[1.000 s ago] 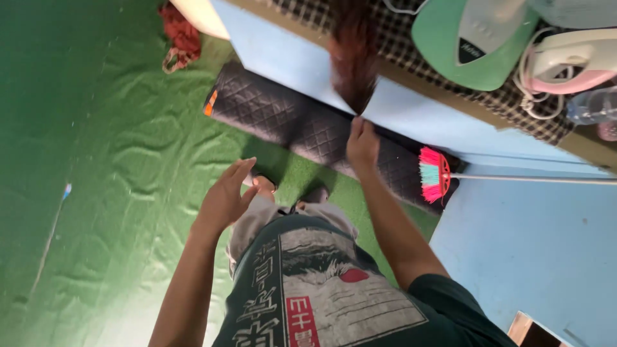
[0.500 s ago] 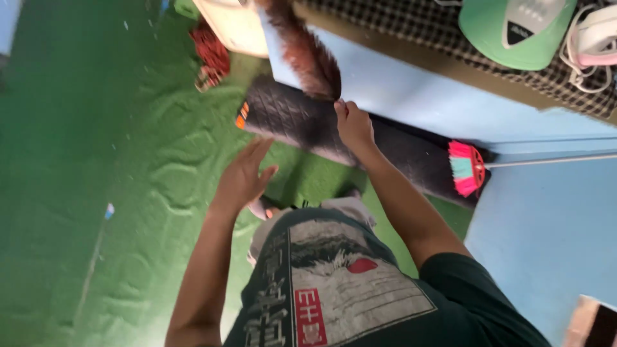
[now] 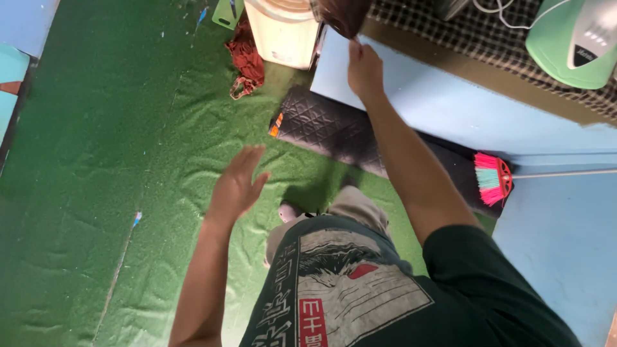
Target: Dust objects and surfaces around the room using a feather duster.
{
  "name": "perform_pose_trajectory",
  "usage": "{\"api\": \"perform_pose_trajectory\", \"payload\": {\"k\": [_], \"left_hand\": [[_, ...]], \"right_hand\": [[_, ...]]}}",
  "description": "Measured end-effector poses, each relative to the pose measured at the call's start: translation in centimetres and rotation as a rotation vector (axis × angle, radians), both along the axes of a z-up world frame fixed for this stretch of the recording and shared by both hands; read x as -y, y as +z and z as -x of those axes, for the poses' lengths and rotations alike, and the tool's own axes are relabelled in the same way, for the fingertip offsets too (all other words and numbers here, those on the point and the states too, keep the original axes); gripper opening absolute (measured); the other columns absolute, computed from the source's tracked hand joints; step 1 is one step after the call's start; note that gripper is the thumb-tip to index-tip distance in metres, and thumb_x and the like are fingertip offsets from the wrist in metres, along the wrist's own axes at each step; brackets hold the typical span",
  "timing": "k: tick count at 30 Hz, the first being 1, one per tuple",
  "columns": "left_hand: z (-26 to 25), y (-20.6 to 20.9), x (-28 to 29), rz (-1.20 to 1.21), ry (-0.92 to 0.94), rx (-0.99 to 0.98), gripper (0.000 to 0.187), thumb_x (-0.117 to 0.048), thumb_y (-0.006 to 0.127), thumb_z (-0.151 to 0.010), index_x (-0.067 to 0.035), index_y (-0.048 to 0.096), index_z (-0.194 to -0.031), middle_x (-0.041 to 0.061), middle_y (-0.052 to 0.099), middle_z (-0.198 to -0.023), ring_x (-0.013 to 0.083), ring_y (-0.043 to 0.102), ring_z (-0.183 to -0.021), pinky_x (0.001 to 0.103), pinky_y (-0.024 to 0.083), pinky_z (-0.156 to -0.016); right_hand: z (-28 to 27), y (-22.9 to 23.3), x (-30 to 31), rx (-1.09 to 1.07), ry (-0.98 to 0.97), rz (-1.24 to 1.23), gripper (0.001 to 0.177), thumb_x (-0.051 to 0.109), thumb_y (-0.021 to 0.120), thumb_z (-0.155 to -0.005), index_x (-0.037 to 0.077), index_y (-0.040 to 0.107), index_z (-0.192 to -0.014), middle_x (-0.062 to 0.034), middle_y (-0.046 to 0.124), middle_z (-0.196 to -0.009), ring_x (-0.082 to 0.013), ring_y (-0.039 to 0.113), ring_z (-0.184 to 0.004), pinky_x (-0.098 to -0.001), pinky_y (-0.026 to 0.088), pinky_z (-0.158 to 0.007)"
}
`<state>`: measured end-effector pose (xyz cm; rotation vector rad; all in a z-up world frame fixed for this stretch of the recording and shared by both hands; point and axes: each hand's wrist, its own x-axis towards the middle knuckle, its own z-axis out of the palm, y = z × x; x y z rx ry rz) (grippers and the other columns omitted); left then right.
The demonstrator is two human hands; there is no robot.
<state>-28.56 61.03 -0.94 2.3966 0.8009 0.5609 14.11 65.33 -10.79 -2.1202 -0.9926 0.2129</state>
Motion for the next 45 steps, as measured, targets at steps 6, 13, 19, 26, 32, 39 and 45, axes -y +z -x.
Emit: {"api": "perform_pose_trajectory", "payload": {"k": [6,13,19,26,32,39,45], "left_hand": [[-1.3,4.4,-4.6,0.016,0.019,0.075,0.053,-0.02,0.072,-0.095,-0.004,0.057,-0.143,0.021,0.063,-0.138,0.0387,0.058,-0.133,0.045,0.048,-0.11],[1.0,0.6,-7.0,0.059,0.118,-0.022,0.056,-0.018,0.074,-0.091,-0.006,0.057,-0.143,0.018,0.063,-0.139,0.0369,0.057,-0.133,0.045,0.048,-0.107],[1.9,0.4,-10.9,0.213,0.255,-0.186,0.057,-0.019,0.075,-0.092,-0.007,0.054,-0.144,0.016,0.062,-0.138,0.0369,0.057,-0.132,0.045,0.049,-0.104],[-2.2,-1.2,-17.4,0.253,0.188,-0.208,0.057,-0.017,0.075,-0.092,-0.004,0.054,-0.143,0.017,0.061,-0.137,0.0381,0.058,-0.129,0.045,0.051,-0.103],[-6.8,-1.1,-24.8,0.286,0.024,-0.209,0.058,-0.015,0.074,-0.091,-0.004,0.053,-0.144,0.017,0.06,-0.138,0.0384,0.058,-0.128,0.045,0.05,-0.104],[-9.5,-1.8,-34.4,0.205,-0.161,-0.143,0.058,-0.02,0.073,-0.094,-0.003,0.053,-0.146,0.019,0.058,-0.144,0.0379,0.051,-0.137,0.046,0.044,-0.111],[-12.0,1.4,-47.4,0.087,-0.415,-0.093,0.055,-0.025,0.069,-0.097,-0.006,0.054,-0.146,0.019,0.058,-0.146,0.0369,0.051,-0.139,0.045,0.044,-0.112]], "right_hand": [[1.4,0.7,-7.4,-0.025,0.134,0.032,0.06,0.049,0.046,-0.112,0.0,0.053,-0.08,-0.0176,0.051,-0.07,-0.034,0.048,-0.063,-0.0499,0.04,-0.063],[2.8,-6.8,-10.5,-0.05,0.243,0.162,0.053,0.05,0.048,-0.107,0.004,0.062,-0.084,-0.0148,0.064,-0.076,-0.0301,0.059,-0.067,-0.0483,0.047,-0.064],[3.4,-13.7,-10.5,-0.252,0.102,0.567,0.059,0.048,0.047,-0.106,-0.004,0.064,-0.086,-0.0256,0.068,-0.088,-0.0457,0.067,-0.084,-0.0558,0.051,-0.077],[4.4,-16.4,-10.9,-0.309,0.086,0.515,0.055,0.049,0.053,-0.102,-0.003,0.068,-0.09,-0.026,0.068,-0.086,-0.0425,0.067,-0.084,-0.0508,0.05,-0.081],[4.6,-4.8,-14.3,-0.337,0.187,0.292,0.043,0.041,0.055,-0.105,0.001,0.068,-0.1,-0.0147,0.063,-0.074,-0.0241,0.057,-0.068,-0.0405,0.047,-0.066],[3.4,6.2,-17.4,-0.218,0.165,0.034,0.03,0.03,0.058,-0.113,0.0,0.064,-0.11,-0.0093,0.052,-0.069,-0.0162,0.046,-0.063,-0.0351,0.04,-0.058],[4.3,11.6,-19.8,0.041,0.006,-0.226,0.026,0.026,0.056,-0.117,0.002,0.058,-0.108,-0.0122,0.055,-0.076,-0.0162,0.051,-0.066,-0.0325,0.043,-0.06]]}}
